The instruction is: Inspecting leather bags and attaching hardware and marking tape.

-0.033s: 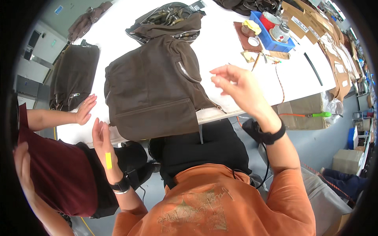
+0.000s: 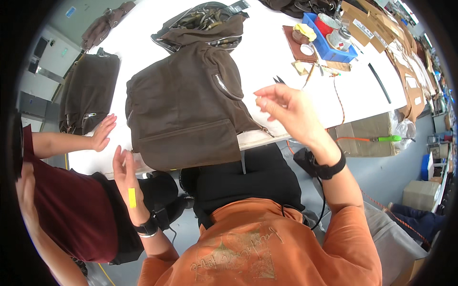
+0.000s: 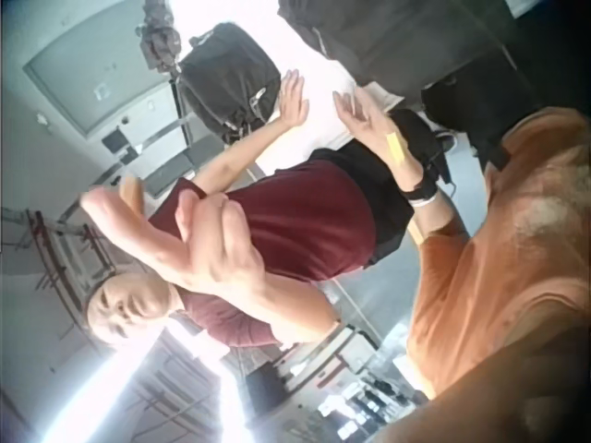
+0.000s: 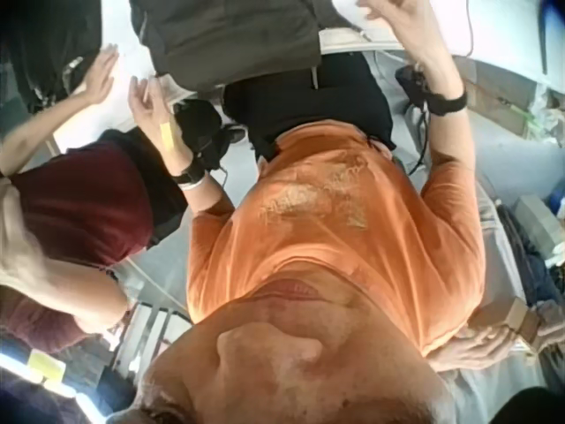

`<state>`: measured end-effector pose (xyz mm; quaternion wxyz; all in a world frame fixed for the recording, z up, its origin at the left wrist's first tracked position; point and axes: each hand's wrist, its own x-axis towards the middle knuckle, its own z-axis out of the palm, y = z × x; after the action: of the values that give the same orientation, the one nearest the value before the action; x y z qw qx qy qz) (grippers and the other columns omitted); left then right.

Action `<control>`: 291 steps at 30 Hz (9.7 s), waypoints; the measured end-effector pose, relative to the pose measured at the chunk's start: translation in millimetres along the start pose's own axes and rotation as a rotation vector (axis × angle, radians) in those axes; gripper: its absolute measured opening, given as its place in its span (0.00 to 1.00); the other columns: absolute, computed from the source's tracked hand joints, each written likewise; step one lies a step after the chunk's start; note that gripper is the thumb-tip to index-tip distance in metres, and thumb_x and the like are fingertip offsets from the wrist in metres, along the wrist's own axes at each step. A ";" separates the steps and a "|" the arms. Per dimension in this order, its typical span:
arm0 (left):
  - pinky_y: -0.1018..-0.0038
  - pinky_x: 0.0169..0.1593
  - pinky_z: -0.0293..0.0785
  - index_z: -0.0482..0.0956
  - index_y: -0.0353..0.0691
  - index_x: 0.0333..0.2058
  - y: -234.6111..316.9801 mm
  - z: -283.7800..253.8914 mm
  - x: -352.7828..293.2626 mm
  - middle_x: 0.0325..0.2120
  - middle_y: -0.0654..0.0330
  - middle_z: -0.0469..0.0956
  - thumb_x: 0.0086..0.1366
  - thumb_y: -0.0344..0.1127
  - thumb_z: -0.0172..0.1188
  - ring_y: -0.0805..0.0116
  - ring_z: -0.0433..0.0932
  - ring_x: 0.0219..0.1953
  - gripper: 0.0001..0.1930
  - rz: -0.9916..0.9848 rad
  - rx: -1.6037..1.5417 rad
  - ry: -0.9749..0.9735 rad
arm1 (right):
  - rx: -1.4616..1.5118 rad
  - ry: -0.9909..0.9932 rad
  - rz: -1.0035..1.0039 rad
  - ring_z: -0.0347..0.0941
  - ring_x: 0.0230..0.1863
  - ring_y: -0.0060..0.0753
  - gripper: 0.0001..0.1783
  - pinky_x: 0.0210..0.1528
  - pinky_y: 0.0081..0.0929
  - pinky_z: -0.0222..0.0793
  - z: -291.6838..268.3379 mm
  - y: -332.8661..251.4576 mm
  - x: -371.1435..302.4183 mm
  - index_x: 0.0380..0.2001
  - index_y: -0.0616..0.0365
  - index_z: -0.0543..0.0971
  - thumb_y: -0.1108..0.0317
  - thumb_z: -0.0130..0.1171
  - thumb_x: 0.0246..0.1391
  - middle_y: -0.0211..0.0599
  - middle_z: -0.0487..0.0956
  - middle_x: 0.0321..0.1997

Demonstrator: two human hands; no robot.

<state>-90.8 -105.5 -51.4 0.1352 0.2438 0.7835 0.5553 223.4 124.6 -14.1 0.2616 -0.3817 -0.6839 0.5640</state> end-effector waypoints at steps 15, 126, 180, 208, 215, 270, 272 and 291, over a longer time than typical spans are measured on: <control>0.59 0.58 0.66 0.65 0.35 0.54 -0.1 -6.1 -80.5 0.49 0.50 0.70 0.65 0.40 0.57 0.58 0.70 0.53 0.23 -0.672 -0.812 -0.215 | -0.229 -0.109 0.036 0.76 0.35 0.32 0.38 0.38 0.27 0.72 34.2 14.6 -7.1 0.53 0.70 0.68 0.53 0.68 0.47 0.47 0.77 0.39; 0.74 0.33 0.72 0.78 0.33 0.38 32.9 31.0 -36.9 0.23 0.49 0.79 0.63 0.36 0.59 0.58 0.80 0.25 0.11 0.309 0.276 -0.316 | -0.755 -0.143 -0.365 0.73 0.29 0.51 0.14 0.31 0.41 0.68 56.4 -3.5 -1.2 0.29 0.61 0.78 0.59 0.58 0.55 0.48 0.74 0.23; 0.80 0.33 0.77 0.71 0.34 0.27 42.7 129.9 -68.8 0.23 0.57 0.79 0.70 0.38 0.49 0.74 0.80 0.27 0.15 -0.111 -0.552 -0.613 | -0.283 0.189 -0.448 0.68 0.41 0.40 0.13 0.43 0.31 0.66 87.6 15.4 -32.6 0.40 0.63 0.79 0.75 0.60 0.49 0.41 0.73 0.40; 0.77 0.36 0.77 0.72 0.34 0.27 49.8 128.0 -65.0 0.25 0.55 0.79 0.71 0.42 0.49 0.70 0.80 0.30 0.18 -0.187 -0.623 -0.647 | -0.372 0.369 -0.799 0.68 0.38 0.35 0.13 0.40 0.30 0.64 117.0 42.9 -61.0 0.31 0.56 0.80 0.77 0.68 0.37 0.30 0.76 0.36; 0.77 0.36 0.78 0.73 0.34 0.27 45.5 129.1 -63.3 0.26 0.55 0.80 0.70 0.42 0.49 0.72 0.80 0.29 0.17 -0.179 -0.632 -0.644 | -0.314 0.276 -0.633 0.68 0.37 0.40 0.10 0.38 0.32 0.65 102.8 11.6 -54.7 0.29 0.59 0.78 0.77 0.66 0.40 0.36 0.75 0.34; 0.72 0.49 0.69 0.77 0.33 0.44 19.0 21.9 -49.7 0.44 0.52 0.76 0.58 0.30 0.63 0.64 0.75 0.43 0.15 0.422 0.141 -0.127 | -0.402 -0.020 -0.765 0.73 0.37 0.40 0.07 0.39 0.32 0.69 65.1 12.9 -23.6 0.31 0.61 0.79 0.76 0.62 0.45 0.38 0.78 0.35; 0.69 0.51 0.67 0.78 0.33 0.40 21.9 22.6 -48.3 0.48 0.51 0.73 0.53 0.30 0.66 0.59 0.72 0.46 0.15 0.421 0.174 -0.184 | -0.327 -0.041 -0.724 0.74 0.42 0.43 0.05 0.45 0.34 0.70 64.0 19.4 -26.3 0.31 0.60 0.79 0.75 0.61 0.47 0.40 0.79 0.40; 0.65 0.65 0.51 0.76 0.37 0.23 14.5 0.2 -37.9 0.62 0.44 0.61 0.46 0.26 0.71 0.50 0.55 0.66 0.10 0.301 -0.012 -0.579 | 0.355 -0.616 -0.409 0.56 0.68 0.45 0.03 0.67 0.39 0.47 36.3 22.2 -7.4 0.26 0.61 0.80 0.73 0.63 0.49 0.55 0.73 0.55</control>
<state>-55.4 -121.7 -40.1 0.2704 0.5040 0.6645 0.4810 204.0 99.4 -43.3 0.2134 -0.0001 -0.6843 0.6973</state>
